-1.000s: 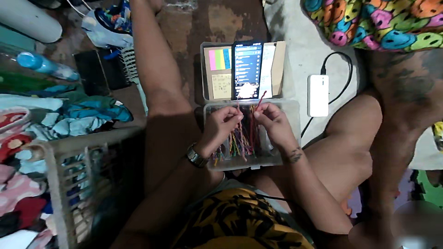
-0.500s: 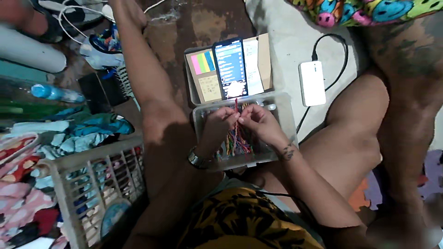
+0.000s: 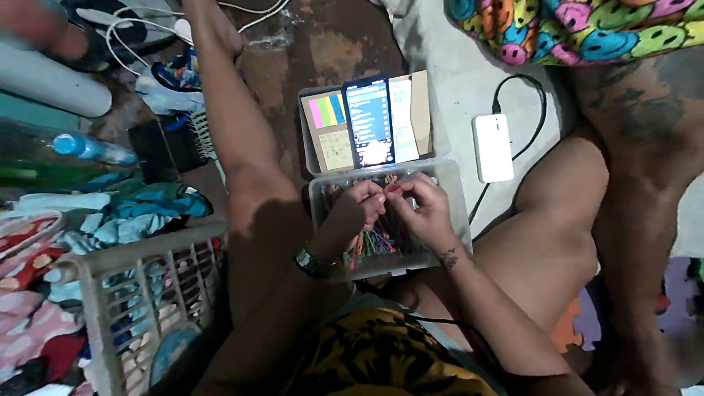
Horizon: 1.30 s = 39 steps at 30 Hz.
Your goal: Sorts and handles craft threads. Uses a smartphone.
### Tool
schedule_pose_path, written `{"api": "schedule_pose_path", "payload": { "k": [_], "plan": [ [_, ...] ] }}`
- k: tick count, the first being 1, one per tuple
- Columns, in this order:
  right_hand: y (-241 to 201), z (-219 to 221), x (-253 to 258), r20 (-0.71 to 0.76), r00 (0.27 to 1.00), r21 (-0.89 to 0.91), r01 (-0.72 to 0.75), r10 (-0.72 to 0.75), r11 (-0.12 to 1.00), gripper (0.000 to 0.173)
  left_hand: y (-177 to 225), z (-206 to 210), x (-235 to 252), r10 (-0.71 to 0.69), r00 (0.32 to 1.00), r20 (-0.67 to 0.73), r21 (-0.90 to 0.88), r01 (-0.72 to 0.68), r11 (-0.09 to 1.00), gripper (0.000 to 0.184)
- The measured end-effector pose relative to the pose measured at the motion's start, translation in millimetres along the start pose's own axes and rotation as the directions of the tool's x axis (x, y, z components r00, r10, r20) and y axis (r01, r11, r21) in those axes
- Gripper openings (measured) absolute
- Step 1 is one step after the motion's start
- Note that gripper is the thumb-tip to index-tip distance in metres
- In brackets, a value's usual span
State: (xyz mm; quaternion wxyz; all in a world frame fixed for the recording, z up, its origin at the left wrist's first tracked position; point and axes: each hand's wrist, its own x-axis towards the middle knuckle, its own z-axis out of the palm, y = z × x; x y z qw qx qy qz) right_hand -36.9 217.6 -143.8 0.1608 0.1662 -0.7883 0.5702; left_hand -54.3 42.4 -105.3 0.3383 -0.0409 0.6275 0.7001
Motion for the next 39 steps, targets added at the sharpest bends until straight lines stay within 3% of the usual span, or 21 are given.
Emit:
{"api": "schedule_pose_path", "payload": {
  "k": [3,5,7,10,12,13,15,16,18,20,22,23,25,26,27,28,29,32,35,37,39],
  "plan": [
    [0.5,-2.8,2.1,0.041,0.981,-0.130,0.192,-0.189,0.973,0.010,3.6,-7.2,-4.6,-0.009,0.997,0.072,0.013,0.008,1.000,0.012],
    [-1.3,-5.5,2.6,0.084,0.989,-0.037,0.127,-0.124,0.991,0.008,0.7,-10.0,-6.9,0.070,0.996,0.061,0.096,-0.076,0.993,0.009],
    [-6.9,-4.1,1.0,0.098,0.992,0.124,-0.092,0.080,0.988,0.007,-7.6,-10.3,-7.1,0.259,0.966,0.017,0.263,-0.254,0.930,0.008],
    [-19.7,-0.3,4.0,0.117,0.892,0.321,-0.449,0.436,0.834,0.022,-18.5,-4.5,-5.4,0.620,0.785,0.014,0.614,-0.496,0.614,0.011],
    [-27.3,6.8,7.3,0.090,0.792,0.412,-0.581,0.603,0.702,0.022,-19.8,1.9,-6.5,0.720,0.692,0.053,0.799,-0.462,0.385,0.012],
    [-30.5,10.9,8.9,0.078,0.750,0.447,-0.615,0.657,0.649,0.020,-20.7,5.1,-7.4,0.730,0.682,0.048,0.836,-0.427,0.344,0.012],
    [-31.2,13.6,10.1,0.114,0.717,0.517,-0.634,0.688,0.575,0.019,-21.1,7.5,-8.0,0.713,0.701,-0.022,0.804,-0.411,0.429,0.012],
    [-28.7,10.7,9.3,0.174,0.726,0.551,-0.631,0.665,0.546,0.020,-17.3,6.3,-10.5,0.649,0.757,-0.077,0.710,-0.415,0.569,0.012],
    [-21.6,0.9,7.5,0.314,0.755,0.601,-0.628,0.576,0.495,0.020,-1.0,0.7,-18.5,0.376,0.920,-0.109,0.360,-0.317,0.878,0.010],
    [-17.0,-4.4,7.2,0.380,0.776,0.630,-0.615,0.502,0.474,0.014,9.4,-3.8,-21.8,0.120,0.993,-0.004,-0.051,-0.120,0.991,0.009],
    [-14.3,-5.5,7.7,0.404,0.784,0.673,-0.603,0.471,0.427,0.008,9.1,-4.0,-20.5,-0.003,0.990,0.141,-0.320,0.049,0.946,0.014],
    [-14.7,-4.4,8.3,0.393,0.783,0.699,-0.595,0.482,0.397,0.005,7.8,-1.8,-19.6,-0.006,0.988,0.154,-0.329,0.057,0.943,0.015],
    [-20.9,2.2,9.4,0.312,0.759,0.723,-0.580,0.571,0.375,0.012,5.0,6.5,-20.1,0.155,0.988,-0.002,-0.009,-0.155,0.988,0.011],
    [-25.9,8.3,10.5,0.240,0.731,0.713,-0.579,0.639,0.396,0.020,-1.9,9.9,-19.0,0.350,0.934,-0.072,0.304,-0.313,0.900,0.011],
    [-29.6,14.3,11.3,0.167,0.708,0.691,-0.580,0.686,0.431,0.026,-11.2,13.6,-15.7,0.544,0.834,-0.094,0.559,-0.408,0.722,0.013],
    [-31.4,18.4,11.8,0.106,0.698,0.669,-0.578,0.708,0.468,0.028,-16.9,16.8,-13.0,0.641,0.763,-0.090,0.682,-0.422,0.598,0.015],
    [-31.8,19.1,11.9,0.087,0.700,0.652,-0.577,0.709,0.491,0.027,-17.6,18.8,-13.0,0.635,0.766,-0.101,0.688,-0.407,0.601,0.016],
    [-23.6,2.7,9.4,0.270,0.754,0.626,-0.610,0.599,0.486,0.015,5.0,14.1,-20.4,0.185,0.979,-0.089,0.196,-0.165,0.967,0.013],
    [-16.6,-12.0,9.3,0.390,0.760,0.670,-0.621,0.520,0.406,0.011,12.4,9.3,-19.7,-0.123,0.988,0.098,-0.290,0.147,0.946,0.013],
    [-13.9,-15.6,8.8,0.439,0.751,0.727,-0.619,0.493,0.297,0.010,11.1,7.6,-18.9,-0.154,0.965,0.212,-0.341,0.220,0.914,0.014],
    [-9.5,-16.8,7.5,0.483,0.752,0.753,-0.618,0.447,0.227,0.012,7.8,9.4,-18.8,-0.082,0.971,0.225,-0.278,0.145,0.950,0.012]
  ]
}}
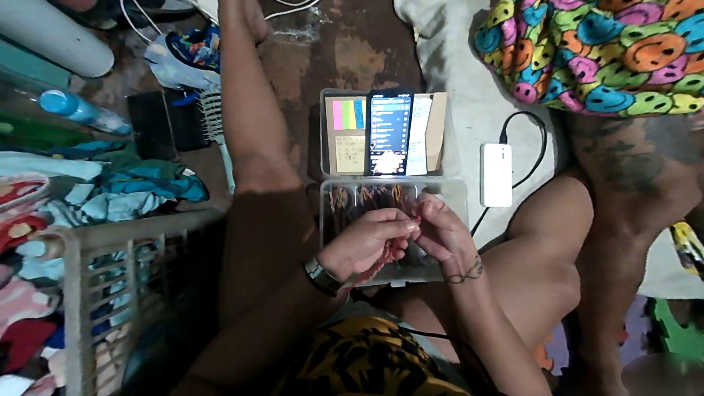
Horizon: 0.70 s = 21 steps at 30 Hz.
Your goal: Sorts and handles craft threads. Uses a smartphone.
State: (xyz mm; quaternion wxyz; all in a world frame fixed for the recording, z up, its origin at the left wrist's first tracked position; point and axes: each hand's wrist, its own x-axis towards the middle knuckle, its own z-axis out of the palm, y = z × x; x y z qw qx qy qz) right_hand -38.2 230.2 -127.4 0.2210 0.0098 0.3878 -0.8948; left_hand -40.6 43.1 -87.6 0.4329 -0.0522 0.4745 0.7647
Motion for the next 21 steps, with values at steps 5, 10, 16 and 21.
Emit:
{"api": "schedule_pose_path", "payload": {
  "k": [5,10,16,21],
  "plan": [
    [-1.4,8.2,-0.9,-0.112,0.989,-0.159,0.079,-0.098,0.984,0.013,-5.3,5.9,0.5,0.235,0.968,-0.092,0.359,-0.188,0.914,0.009],
    [-7.4,1.6,-4.4,0.067,0.995,-0.223,0.087,-0.074,0.971,0.016,-2.4,3.0,1.4,0.045,0.999,0.008,-0.014,-0.045,0.999,0.016],
    [-2.0,4.7,-1.8,-0.017,0.993,-0.071,0.113,-0.114,0.991,0.010,-4.3,6.5,1.2,0.218,0.976,0.002,0.359,-0.204,0.911,0.012],
    [-6.2,3.9,-4.1,0.009,0.988,-0.313,0.148,-0.153,0.938,0.013,-2.6,2.0,1.7,0.088,0.996,-0.002,0.067,-0.088,0.994,0.014]
  ]
}}
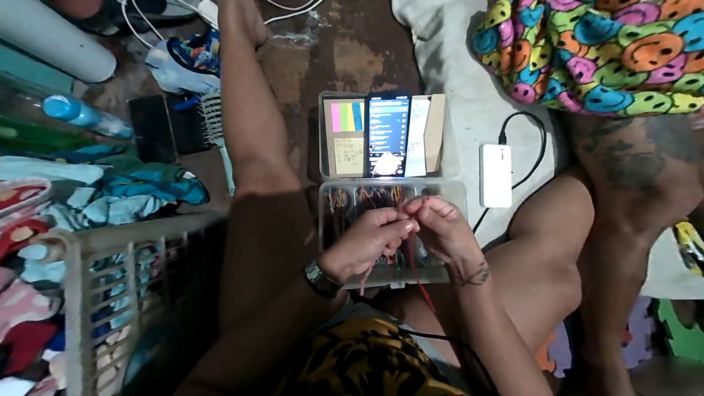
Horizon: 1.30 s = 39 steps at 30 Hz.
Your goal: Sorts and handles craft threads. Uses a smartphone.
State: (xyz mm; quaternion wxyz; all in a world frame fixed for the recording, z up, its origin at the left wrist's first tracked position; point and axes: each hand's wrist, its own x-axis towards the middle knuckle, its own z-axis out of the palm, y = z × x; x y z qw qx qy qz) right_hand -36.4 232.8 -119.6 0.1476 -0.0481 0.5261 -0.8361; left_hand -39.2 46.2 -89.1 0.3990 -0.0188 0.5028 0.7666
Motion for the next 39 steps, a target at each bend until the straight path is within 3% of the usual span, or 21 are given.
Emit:
{"api": "schedule_pose_path", "payload": {
  "k": [3,6,8,10,12,14,16,19,21,23,24,26,32,34,36,39],
  "plan": [
    [-1.7,1.4,-0.9,-0.042,0.998,0.120,-0.042,0.047,0.992,0.006,0.6,-1.3,-0.3,0.000,1.000,0.031,0.014,0.000,1.000,0.016],
    [1.9,7.0,2.4,-0.080,0.992,0.293,-0.066,0.093,0.954,0.009,2.1,0.9,0.3,0.153,0.988,-0.020,0.420,-0.131,0.898,0.016],
    [3.6,10.6,4.4,-0.124,0.986,0.293,-0.069,0.109,0.954,0.012,0.5,0.8,0.9,0.207,0.978,-0.026,0.559,-0.158,0.814,0.020],
    [1.7,8.9,4.5,-0.107,0.989,0.135,-0.087,0.102,0.987,0.010,0.1,0.5,1.0,0.160,0.984,-0.076,0.482,-0.104,0.870,0.018],
    [-1.7,-0.4,2.6,-0.004,0.996,-0.038,-0.091,0.091,0.995,0.013,0.5,0.1,-0.3,0.059,0.993,-0.105,0.255,-0.030,0.966,0.015],
    [-2.7,-4.9,1.1,0.004,0.998,-0.093,-0.061,0.062,0.994,0.010,0.9,-2.0,-0.7,0.003,0.998,-0.066,0.134,0.006,0.991,0.014],
    [-2.8,-2.1,1.5,-0.052,0.997,-0.014,-0.059,0.058,0.998,0.005,0.1,-1.8,0.4,0.046,0.998,-0.038,0.223,-0.036,0.974,0.014],
    [0.7,7.9,3.8,-0.194,0.975,0.152,-0.079,0.108,0.985,0.015,-0.4,0.3,1.1,0.168,0.986,-0.024,0.512,-0.132,0.849,0.020],
    [4.0,13.1,5.1,-0.263,0.955,0.173,-0.091,0.135,0.981,0.019,-1.1,1.6,1.7,0.157,0.987,-0.029,0.565,-0.114,0.817,0.022],
    [3.5,5.1,2.4,-0.125,0.983,0.103,-0.120,0.132,0.987,0.006,0.8,2.6,2.2,0.075,0.995,-0.071,0.461,-0.034,0.887,0.019],
    [1.8,-0.5,1.0,-0.042,0.991,0.058,-0.128,0.131,0.990,0.006,1.0,1.9,2.0,0.033,0.996,-0.084,0.359,-0.001,0.933,0.017],
    [-1.4,-4.3,-0.3,-0.053,0.992,-0.010,-0.118,0.117,0.993,0.019,0.2,-1.2,2.3,-0.016,0.997,-0.074,0.207,0.031,0.978,0.014],
    [-1.7,13.9,9.8,-0.328,0.939,0.121,-0.069,0.105,0.990,0.021,0.1,-1.1,3.0,0.116,0.990,-0.081,0.502,-0.060,0.863,0.020],
    [0.1,8.7,8.2,-0.243,0.962,0.096,-0.105,0.125,0.990,0.015,-1.2,-1.6,3.2,0.093,0.991,-0.099,0.435,-0.040,0.900,0.019],
    [-1.0,-1.5,4.2,-0.056,0.989,0.015,-0.135,0.136,0.991,0.027,0.1,-3.0,1.8,0.039,0.993,-0.115,0.313,-0.001,0.950,0.016],
    [0.2,0.0,2.0,-0.098,0.992,-0.032,-0.077,0.074,0.996,0.033,0.5,-4.1,1.8,0.034,0.994,-0.106,0.321,0.002,0.947,0.017]
  ]
}}
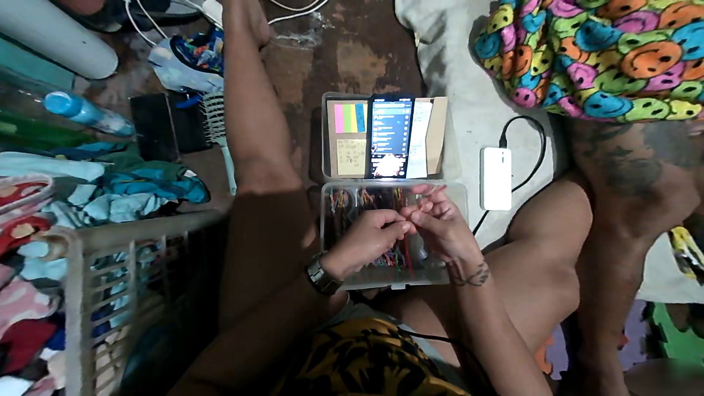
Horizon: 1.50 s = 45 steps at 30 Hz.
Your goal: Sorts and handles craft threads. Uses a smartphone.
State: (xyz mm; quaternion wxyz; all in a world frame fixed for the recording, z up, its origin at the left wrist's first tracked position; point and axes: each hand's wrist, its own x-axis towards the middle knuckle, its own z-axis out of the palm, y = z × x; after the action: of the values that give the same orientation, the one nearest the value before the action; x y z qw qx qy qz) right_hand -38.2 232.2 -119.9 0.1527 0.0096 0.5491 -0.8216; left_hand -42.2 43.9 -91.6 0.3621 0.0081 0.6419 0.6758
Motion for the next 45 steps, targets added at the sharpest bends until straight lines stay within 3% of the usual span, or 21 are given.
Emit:
{"api": "schedule_pose_path", "payload": {
  "k": [3,5,7,9,10,12,16,20,22,27,29,31,34,36,38,40,42,45],
  "plan": [
    [0.4,13.8,4.9,-0.195,0.980,0.042,0.041,-0.032,0.998,0.024,-0.8,-1.6,0.6,0.112,0.994,-0.012,0.281,-0.104,0.954,0.023],
    [1.3,17.9,8.6,-0.277,0.961,0.065,0.037,-0.018,0.997,0.022,-0.2,-1.2,-1.7,0.127,0.992,-0.020,0.337,-0.113,0.935,0.024],
    [1.4,11.0,7.0,-0.163,0.987,-0.011,-0.011,0.009,1.000,0.016,0.4,-1.6,-3.8,0.095,0.995,-0.036,0.267,-0.082,0.960,0.022],
    [-0.5,3.3,3.9,0.025,0.999,-0.091,-0.039,0.042,0.995,0.026,0.4,-4.1,-4.6,0.034,0.998,-0.044,0.131,-0.028,0.991,0.019],
    [-0.7,3.2,2.7,0.040,0.998,-0.085,-0.039,0.043,0.996,0.029,-0.7,-5.3,-4.4,0.017,0.999,-0.035,0.081,-0.014,0.997,0.018],
    [0.5,8.0,2.2,-0.049,0.999,-0.051,-0.013,0.011,0.999,0.026,-3.1,-6.2,-3.8,0.025,1.000,-0.015,0.079,-0.023,0.997,0.018],
    [1.1,21.0,7.5,-0.210,0.977,0.048,0.043,-0.032,0.998,0.022,-4.7,-4.8,-5.9,0.117,0.993,-0.030,0.274,-0.105,0.956,0.023],
    [-3.8,7.9,4.0,0.060,0.997,-0.095,-0.043,0.049,0.995,0.030,-3.4,-7.6,-8.1,0.031,0.999,-0.032,0.087,-0.029,0.996,0.019],
    [-4.3,10.6,2.8,0.035,0.998,-0.096,-0.045,0.049,0.994,0.026,-4.0,-8.9,-9.0,0.002,1.000,-0.016,0.034,-0.001,0.999,0.018],
    [2.1,25.9,8.7,-0.204,0.978,0.053,-0.032,0.042,0.998,0.022,-12.5,-1.0,-10.0,0.282,0.955,-0.091,0.394,-0.225,0.891,0.025],
    [2.7,20.6,8.2,-0.155,0.987,0.038,-0.048,0.054,0.998,0.016,-9.2,-1.5,-10.2,0.207,0.975,-0.087,0.333,-0.167,0.928,0.024],
    [-0.5,10.2,5.1,0.008,0.998,-0.023,-0.070,0.070,0.997,0.023,-3.7,-5.4,-10.1,0.049,0.997,-0.054,0.165,-0.040,0.985,0.022],
    [-3.9,9.8,1.5,-0.050,0.997,-0.045,-0.058,0.056,0.997,0.026,-2.5,-7.6,-10.5,-0.031,0.999,-0.012,0.043,0.032,0.999,0.019],
    [-4.4,14.6,1.6,-0.133,0.990,-0.030,-0.041,0.037,0.999,0.021,-5.3,-5.2,-11.2,0.055,0.998,-0.036,0.198,-0.047,0.979,0.021],
    [-3.6,18.3,2.9,-0.209,0.978,-0.010,-0.007,0.005,1.000,0.023,-14.4,-0.8,-12.6,0.232,0.971,-0.055,0.402,-0.191,0.895,0.025],
    [-3.9,17.1,3.2,-0.239,0.971,-0.061,0.017,-0.031,0.998,0.025,-22.8,3.8,-12.3,0.341,0.938,-0.062,0.480,-0.272,0.834,0.027],
    [-6.3,8.6,1.2,-0.135,0.990,-0.144,0.016,-0.036,0.989,0.022,-19.5,2.7,-14.0,0.247,0.968,-0.053,0.417,-0.203,0.886,0.027],
    [-11.8,-2.9,-4.0,-0.004,0.999,-0.170,0.043,-0.044,0.985,0.014,-11.0,-1.3,-16.0,0.000,1.000,0.021,0.173,-0.003,0.985,0.023]
  ]
}}
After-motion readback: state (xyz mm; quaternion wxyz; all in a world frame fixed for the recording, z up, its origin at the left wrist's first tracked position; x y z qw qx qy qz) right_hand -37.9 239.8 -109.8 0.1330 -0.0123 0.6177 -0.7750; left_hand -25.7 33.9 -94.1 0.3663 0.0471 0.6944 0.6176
